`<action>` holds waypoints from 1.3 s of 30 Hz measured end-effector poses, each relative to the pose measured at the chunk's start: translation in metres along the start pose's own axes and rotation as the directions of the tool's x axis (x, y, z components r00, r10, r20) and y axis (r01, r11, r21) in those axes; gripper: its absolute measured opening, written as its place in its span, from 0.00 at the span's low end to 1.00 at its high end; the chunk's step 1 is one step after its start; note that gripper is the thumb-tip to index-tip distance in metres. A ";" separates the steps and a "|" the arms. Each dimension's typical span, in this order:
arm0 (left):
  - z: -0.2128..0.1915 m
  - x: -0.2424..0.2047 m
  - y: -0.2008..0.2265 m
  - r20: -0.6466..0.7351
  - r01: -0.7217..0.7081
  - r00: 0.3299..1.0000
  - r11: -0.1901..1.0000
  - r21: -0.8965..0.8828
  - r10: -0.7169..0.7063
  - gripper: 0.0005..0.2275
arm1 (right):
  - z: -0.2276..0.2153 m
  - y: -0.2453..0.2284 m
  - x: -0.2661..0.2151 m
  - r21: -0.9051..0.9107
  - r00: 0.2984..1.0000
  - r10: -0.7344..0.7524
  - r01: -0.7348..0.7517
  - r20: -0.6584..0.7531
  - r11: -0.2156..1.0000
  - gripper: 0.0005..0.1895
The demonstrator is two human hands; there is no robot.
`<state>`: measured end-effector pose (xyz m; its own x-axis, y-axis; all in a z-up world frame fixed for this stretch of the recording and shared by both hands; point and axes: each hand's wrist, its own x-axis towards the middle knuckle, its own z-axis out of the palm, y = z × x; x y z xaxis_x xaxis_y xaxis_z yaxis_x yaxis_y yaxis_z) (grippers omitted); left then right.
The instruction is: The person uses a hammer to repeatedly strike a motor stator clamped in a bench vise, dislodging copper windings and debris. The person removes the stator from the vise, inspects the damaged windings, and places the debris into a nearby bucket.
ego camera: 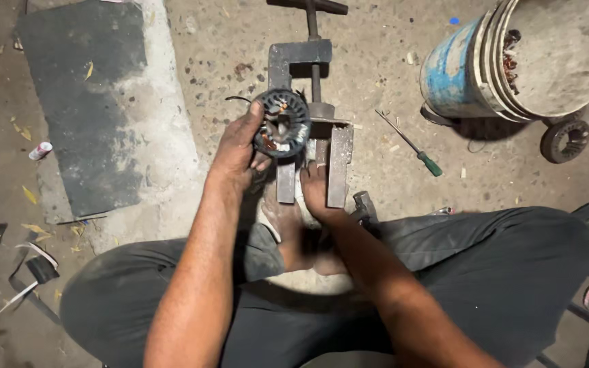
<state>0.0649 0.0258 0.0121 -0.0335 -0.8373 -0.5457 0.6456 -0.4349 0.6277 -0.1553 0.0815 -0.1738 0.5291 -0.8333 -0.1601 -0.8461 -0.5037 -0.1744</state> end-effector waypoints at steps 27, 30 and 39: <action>0.032 -0.013 -0.010 0.421 -0.524 0.849 0.415 0.743 0.319 0.19 | -0.305 0.265 -0.053 0.159 0.751 0.309 -0.267 -0.584 0.950 0.26; 0.047 -0.023 -0.024 0.291 -0.284 0.914 -0.066 0.957 0.284 0.21 | -0.243 0.196 -0.066 0.134 0.722 0.065 0.038 -0.689 0.990 0.22; 0.060 -0.022 -0.024 0.496 -0.526 0.847 0.448 0.723 0.193 0.20 | -0.199 0.060 -0.032 0.937 0.863 0.374 -0.346 0.340 -0.053 0.14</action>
<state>0.0048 0.0345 0.0421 -0.2818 -0.9572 -0.0656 -0.2450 0.0057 0.9695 -0.2354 0.0327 0.0141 0.1619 -0.8301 -0.5336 -0.0777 0.5283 -0.8455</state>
